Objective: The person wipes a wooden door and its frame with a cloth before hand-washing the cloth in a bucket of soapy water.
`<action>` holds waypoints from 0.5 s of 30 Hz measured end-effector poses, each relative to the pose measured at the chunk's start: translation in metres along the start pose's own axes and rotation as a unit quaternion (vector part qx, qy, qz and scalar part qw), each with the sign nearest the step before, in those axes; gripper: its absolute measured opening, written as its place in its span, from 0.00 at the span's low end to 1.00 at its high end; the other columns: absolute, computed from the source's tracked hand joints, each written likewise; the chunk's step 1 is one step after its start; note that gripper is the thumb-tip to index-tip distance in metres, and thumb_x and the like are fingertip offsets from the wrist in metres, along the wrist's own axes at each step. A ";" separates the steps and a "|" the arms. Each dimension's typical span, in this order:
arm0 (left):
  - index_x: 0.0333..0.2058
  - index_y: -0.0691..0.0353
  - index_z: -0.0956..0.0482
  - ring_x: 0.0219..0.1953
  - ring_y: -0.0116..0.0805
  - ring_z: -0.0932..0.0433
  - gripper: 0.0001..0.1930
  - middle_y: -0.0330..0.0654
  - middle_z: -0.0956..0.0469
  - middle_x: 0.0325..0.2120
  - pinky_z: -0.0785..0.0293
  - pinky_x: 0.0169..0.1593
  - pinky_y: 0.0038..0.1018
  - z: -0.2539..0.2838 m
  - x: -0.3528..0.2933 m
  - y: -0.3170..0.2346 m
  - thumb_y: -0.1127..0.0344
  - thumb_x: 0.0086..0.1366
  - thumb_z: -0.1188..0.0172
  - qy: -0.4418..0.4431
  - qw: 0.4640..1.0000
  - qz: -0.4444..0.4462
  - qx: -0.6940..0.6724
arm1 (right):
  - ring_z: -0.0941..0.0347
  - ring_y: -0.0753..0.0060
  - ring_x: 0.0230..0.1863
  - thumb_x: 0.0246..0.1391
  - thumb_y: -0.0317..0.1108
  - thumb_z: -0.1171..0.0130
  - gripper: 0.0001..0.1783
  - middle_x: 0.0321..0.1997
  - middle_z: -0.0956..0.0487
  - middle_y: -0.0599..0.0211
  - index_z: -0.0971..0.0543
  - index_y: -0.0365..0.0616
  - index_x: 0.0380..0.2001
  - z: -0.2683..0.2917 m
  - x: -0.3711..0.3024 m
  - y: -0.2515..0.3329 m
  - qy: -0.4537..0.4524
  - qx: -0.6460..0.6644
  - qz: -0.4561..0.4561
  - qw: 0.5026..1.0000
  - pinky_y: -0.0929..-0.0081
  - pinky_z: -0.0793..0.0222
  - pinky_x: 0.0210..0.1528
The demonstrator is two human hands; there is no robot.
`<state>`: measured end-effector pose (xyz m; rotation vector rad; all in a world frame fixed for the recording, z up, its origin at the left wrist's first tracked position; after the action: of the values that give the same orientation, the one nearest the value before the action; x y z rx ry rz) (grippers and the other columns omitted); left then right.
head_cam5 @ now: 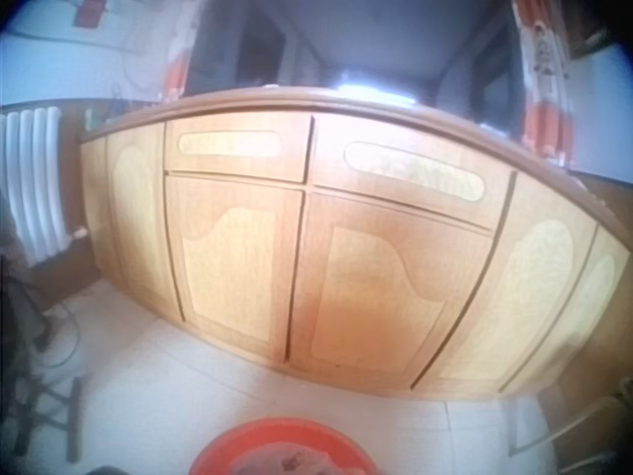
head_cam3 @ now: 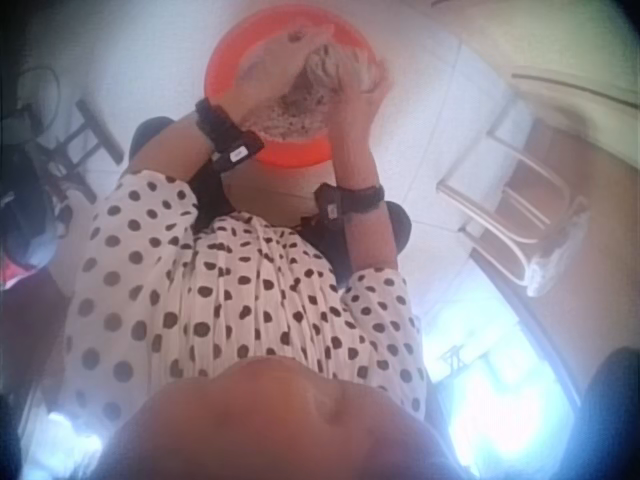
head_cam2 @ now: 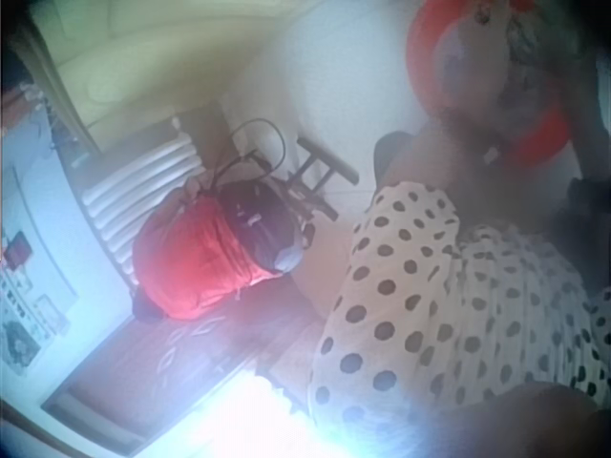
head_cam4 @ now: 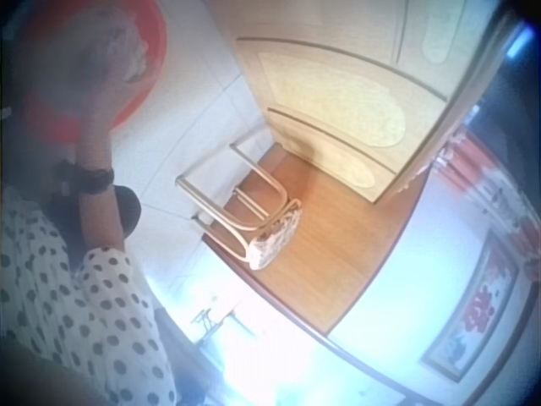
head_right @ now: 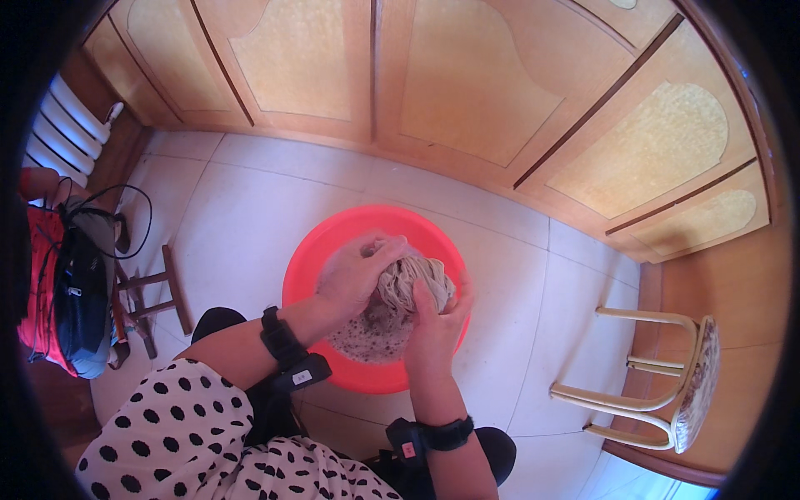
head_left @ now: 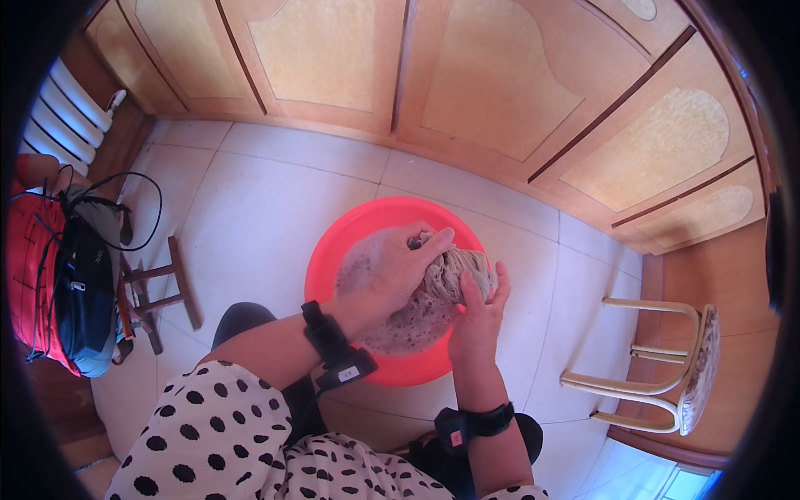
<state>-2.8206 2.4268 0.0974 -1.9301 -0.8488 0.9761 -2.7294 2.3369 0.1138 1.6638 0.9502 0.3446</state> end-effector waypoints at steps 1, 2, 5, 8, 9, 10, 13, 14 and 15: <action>0.36 0.64 0.27 0.34 0.27 0.26 0.12 0.39 0.25 0.33 0.28 0.40 0.24 0.003 -0.001 -0.001 0.60 0.63 0.48 0.001 1.000 0.000 0.000 | 0.35 0.66 0.51 0.50 0.27 0.43 0.33 0.53 0.35 0.62 0.46 0.46 0.57 0.002 0.000 0.000 -0.004 0.066 -0.095 0.993 0.69 0.34 0.50; 0.35 0.64 0.27 0.32 0.25 0.27 0.10 0.38 0.26 0.32 0.29 0.38 0.23 0.006 -0.003 -0.008 0.62 0.62 0.46 -0.001 0.981 -0.095 0.170 | 0.35 0.66 0.53 0.51 0.27 0.43 0.33 0.53 0.35 0.61 0.46 0.46 0.57 0.002 -0.001 -0.001 -0.007 0.131 -0.189 0.973 0.68 0.34 0.50; 0.34 0.64 0.27 0.30 0.22 0.29 0.08 0.38 0.27 0.28 0.31 0.35 0.21 -0.002 -0.007 -0.007 0.64 0.62 0.46 0.018 0.912 -0.250 0.326 | 0.35 0.65 0.52 0.49 0.24 0.43 0.33 0.54 0.35 0.59 0.45 0.45 0.57 0.005 0.005 -0.013 0.063 0.245 -0.192 0.948 0.67 0.34 0.51; 0.30 0.64 0.28 0.28 0.24 0.30 0.09 0.37 0.28 0.26 0.33 0.32 0.21 -0.011 -0.005 0.009 0.64 0.61 0.46 0.025 0.979 -0.165 0.116 | 0.35 0.64 0.53 0.45 0.21 0.40 0.30 0.53 0.34 0.59 0.38 0.43 0.52 0.012 0.005 -0.012 0.008 0.115 -0.013 0.993 0.67 0.36 0.53; 0.26 0.64 0.28 0.26 0.26 0.30 0.09 0.37 0.28 0.26 0.34 0.31 0.22 -0.014 -0.003 0.018 0.64 0.59 0.45 0.011 0.996 -0.005 -0.089 | 0.35 0.64 0.53 0.45 0.21 0.40 0.30 0.53 0.34 0.59 0.38 0.43 0.52 0.014 0.005 -0.010 0.006 0.116 -0.012 0.993 0.67 0.36 0.53; 0.26 0.64 0.28 0.26 0.26 0.30 0.09 0.37 0.28 0.26 0.34 0.31 0.22 -0.010 -0.003 0.020 0.64 0.59 0.45 0.006 0.996 -0.005 -0.089 | 0.35 0.63 0.53 0.43 0.20 0.39 0.27 0.52 0.32 0.59 0.35 0.42 0.49 0.014 0.004 -0.009 0.034 0.037 0.049 0.998 0.68 0.37 0.54; 0.30 0.65 0.28 0.29 0.27 0.27 0.07 0.40 0.27 0.28 0.30 0.34 0.23 -0.003 -0.001 0.024 0.66 0.60 0.49 0.062 0.973 0.062 -0.214 | 0.35 0.61 0.54 0.38 0.17 0.39 0.24 0.49 0.30 0.59 0.31 0.41 0.43 0.009 0.001 -0.002 0.114 -0.082 0.168 0.976 0.67 0.39 0.56; 0.33 0.65 0.28 0.32 0.28 0.26 0.07 0.40 0.26 0.30 0.29 0.37 0.24 -0.004 0.000 0.023 0.67 0.61 0.51 0.095 0.964 0.088 -0.234 | 0.35 0.60 0.54 0.36 0.15 0.41 0.24 0.47 0.29 0.60 0.30 0.41 0.41 0.007 -0.001 0.002 0.162 -0.121 0.228 0.952 0.67 0.40 0.57; 0.35 0.65 0.28 0.35 0.28 0.25 0.08 0.41 0.26 0.33 0.28 0.41 0.24 -0.005 0.000 0.022 0.68 0.62 0.53 0.128 0.952 0.114 -0.254 | 0.35 0.60 0.54 0.36 0.15 0.41 0.24 0.47 0.29 0.60 0.30 0.41 0.41 0.008 0.000 0.002 0.162 -0.122 0.226 0.953 0.67 0.40 0.57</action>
<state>-2.8120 2.4153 0.0806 -2.5775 -0.7865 0.6478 -2.7232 2.3307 0.1132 1.6077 0.7141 1.0300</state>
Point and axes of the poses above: each hand's wrist, its own x-axis towards the middle knuckle, its own z-axis out of the back of the hand, y = z × x, the point moved 2 cm from there along x, towards the middle knuckle
